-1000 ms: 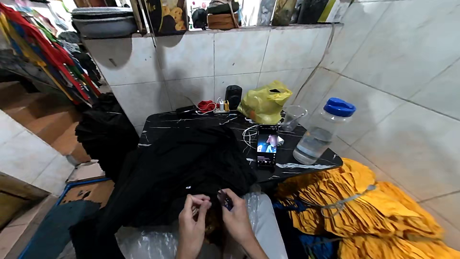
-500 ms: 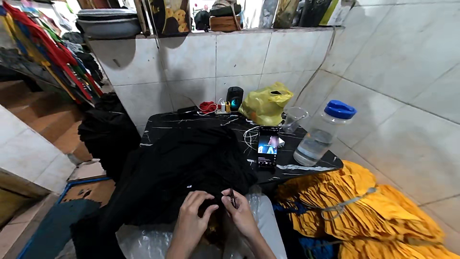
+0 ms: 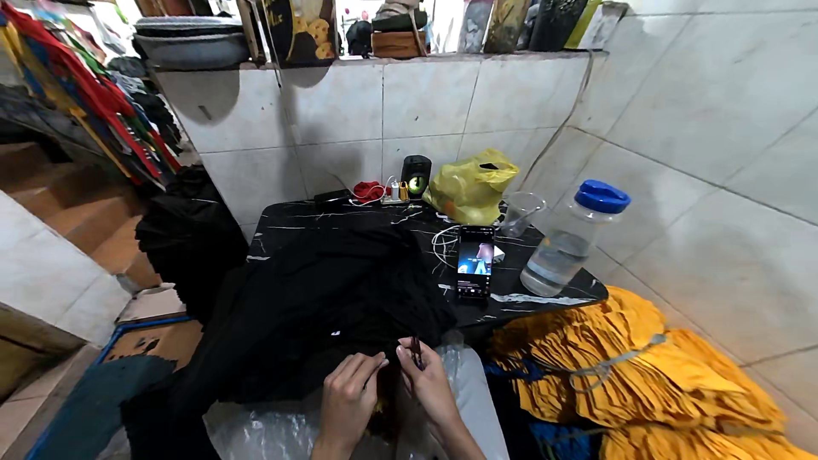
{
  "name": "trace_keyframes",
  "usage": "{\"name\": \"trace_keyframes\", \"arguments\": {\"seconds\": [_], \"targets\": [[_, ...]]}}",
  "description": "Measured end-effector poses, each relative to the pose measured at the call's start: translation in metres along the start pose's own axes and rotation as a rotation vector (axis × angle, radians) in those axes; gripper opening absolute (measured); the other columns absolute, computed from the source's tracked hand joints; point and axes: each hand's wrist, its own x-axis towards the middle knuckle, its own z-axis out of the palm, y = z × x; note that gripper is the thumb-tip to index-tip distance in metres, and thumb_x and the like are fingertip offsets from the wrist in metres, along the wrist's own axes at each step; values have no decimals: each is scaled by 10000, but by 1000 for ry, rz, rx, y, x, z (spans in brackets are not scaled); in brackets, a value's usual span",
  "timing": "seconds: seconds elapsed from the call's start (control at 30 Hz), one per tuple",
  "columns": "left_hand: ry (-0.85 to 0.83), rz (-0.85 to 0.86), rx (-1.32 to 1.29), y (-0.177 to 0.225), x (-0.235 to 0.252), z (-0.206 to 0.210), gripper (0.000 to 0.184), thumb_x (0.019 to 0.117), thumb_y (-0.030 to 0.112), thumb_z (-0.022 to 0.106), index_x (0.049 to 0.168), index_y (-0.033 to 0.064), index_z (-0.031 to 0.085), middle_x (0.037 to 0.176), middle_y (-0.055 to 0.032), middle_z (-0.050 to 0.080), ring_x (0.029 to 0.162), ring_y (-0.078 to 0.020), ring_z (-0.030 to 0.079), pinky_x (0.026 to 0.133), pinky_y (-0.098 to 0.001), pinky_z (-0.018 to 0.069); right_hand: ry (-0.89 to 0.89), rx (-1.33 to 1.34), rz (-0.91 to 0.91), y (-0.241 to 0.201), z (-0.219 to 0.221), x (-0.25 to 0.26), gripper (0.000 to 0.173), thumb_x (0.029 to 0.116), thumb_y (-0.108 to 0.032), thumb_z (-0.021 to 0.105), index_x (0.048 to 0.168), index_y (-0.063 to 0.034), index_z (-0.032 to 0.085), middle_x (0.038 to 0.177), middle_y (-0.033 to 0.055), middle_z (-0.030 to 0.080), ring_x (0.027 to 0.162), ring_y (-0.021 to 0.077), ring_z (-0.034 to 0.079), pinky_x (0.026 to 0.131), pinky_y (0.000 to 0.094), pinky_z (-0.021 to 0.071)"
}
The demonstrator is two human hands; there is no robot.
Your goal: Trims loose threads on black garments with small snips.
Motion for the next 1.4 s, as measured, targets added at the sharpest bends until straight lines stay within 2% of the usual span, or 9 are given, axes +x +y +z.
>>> {"name": "trace_keyframes", "arguments": {"seconds": [0.17,0.4,0.63,0.83,0.97,1.07,1.2,1.3,1.4], "targets": [[-94,-6,-85,5,1,-6,150,1001,182,621,975,97,742,904,10,715,862,-51,688,808,-192,584,-1,-16,2,1,-1,1,183,1047,-146,561,1147,-14,638,658,-6,487,461,58,381,420,211,345],[-396,-73,-355,-4,10,-42,124,938,279,753,962,163,789,974,65,757,952,-40,706,886,-236,594,91,21,9,-7,-4,5,199,1016,-125,618,1148,18,662,677,10,548,458,51,391,417,208,348],[-152,-132,-185,-11,17,-56,127,933,253,753,1026,173,787,1032,82,758,1004,-59,705,909,-249,599,39,236,137,-9,3,4,163,1064,-123,529,1181,-27,591,595,-22,459,410,24,330,378,181,303],[-191,-152,-78,2,20,-38,241,929,356,742,1116,206,766,1156,83,729,1118,-72,662,972,-290,565,26,170,113,-10,3,1,196,1057,-138,541,1200,-16,598,598,-17,457,417,34,339,387,190,313],[-232,-93,134,13,22,-22,401,851,422,788,1165,185,709,1206,-17,679,1122,-210,642,929,-416,544,35,145,108,-12,4,-2,201,1056,-140,551,1198,-9,604,644,7,514,424,33,340,386,188,302],[-150,-32,264,10,14,-7,343,838,321,783,1120,150,688,1161,-78,663,1060,-266,642,887,-424,531,55,151,127,-16,6,-3,207,1060,-146,557,1201,-4,608,741,53,627,420,22,339,378,177,289],[83,118,170,-7,-2,-3,131,939,131,640,972,122,767,980,-36,737,950,-159,696,896,-295,566,64,127,121,-21,8,-2,179,1050,-137,578,1158,0,616,770,71,660,412,19,346,372,173,290],[91,187,77,-11,-6,-11,156,980,93,633,1034,94,779,1003,-32,763,980,-141,715,932,-290,575,48,36,15,-21,9,-1,236,987,-119,667,1200,-25,627,719,56,642,449,53,422,398,196,325],[70,196,20,-16,-7,-21,144,992,107,637,1044,94,771,1009,-14,769,979,-125,720,927,-291,579,-30,-74,-184,-20,9,5,314,964,-85,678,1270,-21,655,925,72,738,640,105,614,530,227,474]]}}
